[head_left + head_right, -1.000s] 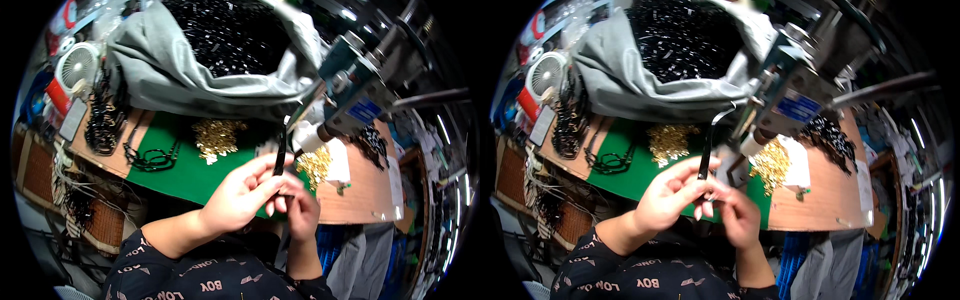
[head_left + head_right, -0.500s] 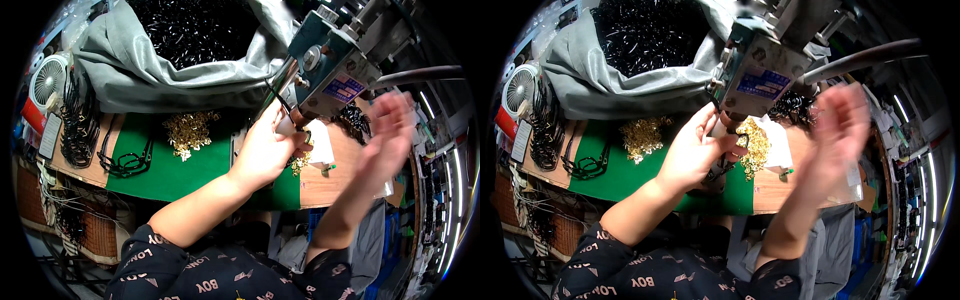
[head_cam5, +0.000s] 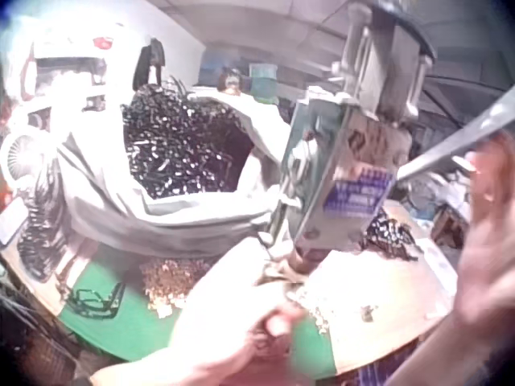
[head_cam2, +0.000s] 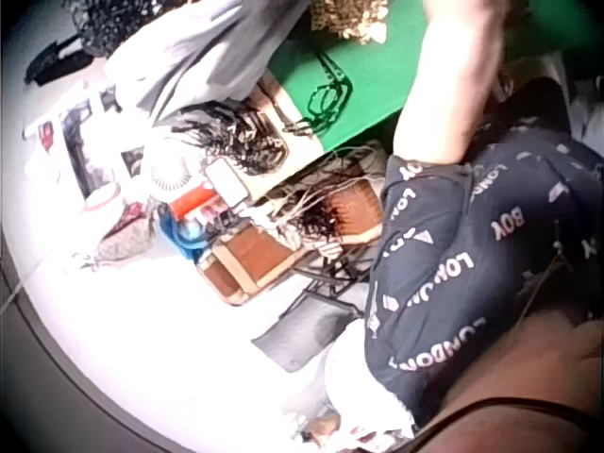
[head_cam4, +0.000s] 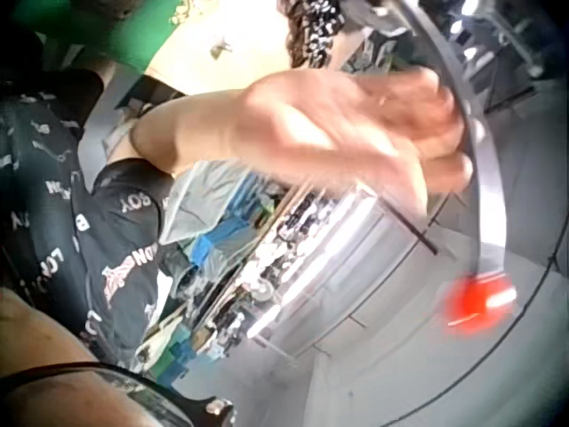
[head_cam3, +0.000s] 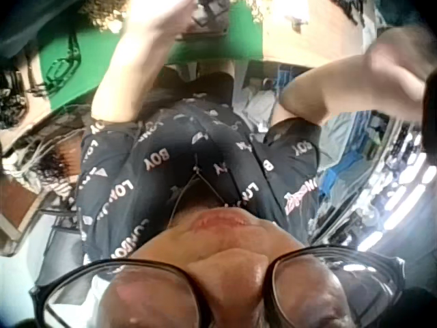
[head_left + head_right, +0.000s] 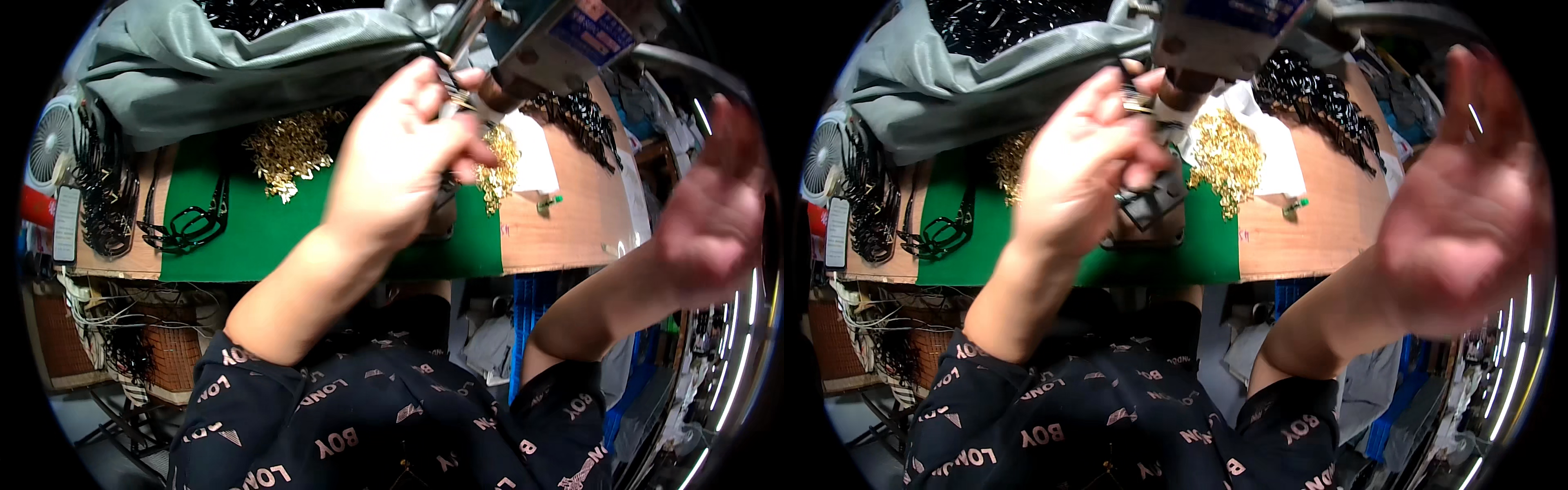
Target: The person repeatedly picks up black eyeglass frames and small gold-colored metal components from a green mat, then uses a vertical press tool to attach the components to the frames. Finished frames are placed into a gray cloth bag. The process is repeated for multiple frames.
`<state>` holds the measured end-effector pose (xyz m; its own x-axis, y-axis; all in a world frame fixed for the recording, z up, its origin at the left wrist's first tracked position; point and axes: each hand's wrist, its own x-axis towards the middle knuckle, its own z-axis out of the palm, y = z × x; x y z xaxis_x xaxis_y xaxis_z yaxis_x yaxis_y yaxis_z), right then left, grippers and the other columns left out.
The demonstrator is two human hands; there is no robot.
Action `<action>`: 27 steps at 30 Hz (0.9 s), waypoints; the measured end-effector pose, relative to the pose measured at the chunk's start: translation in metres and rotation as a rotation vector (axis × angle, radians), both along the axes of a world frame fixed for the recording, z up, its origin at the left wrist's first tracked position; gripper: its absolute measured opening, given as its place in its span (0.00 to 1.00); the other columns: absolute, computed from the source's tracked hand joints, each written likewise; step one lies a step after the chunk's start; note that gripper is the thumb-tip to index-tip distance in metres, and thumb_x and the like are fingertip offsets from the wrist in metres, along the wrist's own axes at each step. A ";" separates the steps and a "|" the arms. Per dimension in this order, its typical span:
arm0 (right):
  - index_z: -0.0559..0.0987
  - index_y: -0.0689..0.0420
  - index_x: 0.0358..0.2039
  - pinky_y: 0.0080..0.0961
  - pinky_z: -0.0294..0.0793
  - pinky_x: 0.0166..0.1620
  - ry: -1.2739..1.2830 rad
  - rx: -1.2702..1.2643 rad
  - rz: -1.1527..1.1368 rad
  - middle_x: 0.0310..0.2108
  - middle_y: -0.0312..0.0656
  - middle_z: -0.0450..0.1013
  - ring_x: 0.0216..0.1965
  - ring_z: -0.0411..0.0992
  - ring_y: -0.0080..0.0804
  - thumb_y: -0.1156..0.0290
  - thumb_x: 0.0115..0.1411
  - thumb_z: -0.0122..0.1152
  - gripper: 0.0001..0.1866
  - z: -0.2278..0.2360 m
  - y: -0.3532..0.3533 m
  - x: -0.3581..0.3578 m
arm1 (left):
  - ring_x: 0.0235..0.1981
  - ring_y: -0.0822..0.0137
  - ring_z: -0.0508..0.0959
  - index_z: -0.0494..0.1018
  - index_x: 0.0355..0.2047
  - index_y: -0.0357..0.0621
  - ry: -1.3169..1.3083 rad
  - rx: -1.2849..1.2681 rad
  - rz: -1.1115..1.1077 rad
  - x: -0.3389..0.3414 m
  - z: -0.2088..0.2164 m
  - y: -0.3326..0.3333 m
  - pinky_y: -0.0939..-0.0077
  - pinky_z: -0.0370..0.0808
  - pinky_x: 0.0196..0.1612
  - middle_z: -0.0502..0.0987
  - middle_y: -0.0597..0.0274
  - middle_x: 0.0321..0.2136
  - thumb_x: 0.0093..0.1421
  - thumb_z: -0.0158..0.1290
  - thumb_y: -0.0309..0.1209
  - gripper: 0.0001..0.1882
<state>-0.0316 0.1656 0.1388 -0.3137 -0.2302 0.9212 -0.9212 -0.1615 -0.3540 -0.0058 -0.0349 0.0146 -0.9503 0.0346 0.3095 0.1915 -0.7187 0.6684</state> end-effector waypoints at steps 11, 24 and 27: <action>0.75 0.60 0.28 0.17 0.68 0.27 -0.813 0.540 -0.762 0.22 0.36 0.69 0.22 0.66 0.21 0.79 0.50 0.63 0.06 -0.252 0.045 0.014 | 0.18 0.80 0.65 0.59 0.57 0.35 -0.453 0.127 0.103 0.070 -0.103 -0.141 0.88 0.65 0.23 0.72 0.66 0.33 0.67 0.39 0.34 0.21; 0.73 0.62 0.29 0.21 0.69 0.31 -0.857 0.803 -0.642 0.24 0.39 0.69 0.27 0.69 0.25 0.79 0.53 0.59 0.04 -0.230 0.047 0.033 | 0.57 0.47 0.62 0.70 0.45 0.33 0.131 -1.964 0.444 0.068 -0.081 -0.060 0.59 0.58 0.60 0.63 0.46 0.55 0.45 0.62 0.34 0.28; 0.73 0.63 0.28 0.19 0.68 0.30 -0.957 0.616 -0.675 0.22 0.39 0.68 0.24 0.68 0.23 0.77 0.52 0.61 0.06 -0.232 0.052 0.033 | 0.54 0.49 0.66 0.72 0.42 0.33 0.114 -1.875 0.446 0.068 -0.094 -0.059 0.62 0.63 0.57 0.68 0.46 0.51 0.44 0.63 0.33 0.26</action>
<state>0.0012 0.2173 -0.0931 -0.9946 -0.0716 0.0747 -0.1033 0.6478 -0.7548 0.0621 -0.0941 -0.0796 -0.9642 0.1431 0.2233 0.2219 0.8964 0.3838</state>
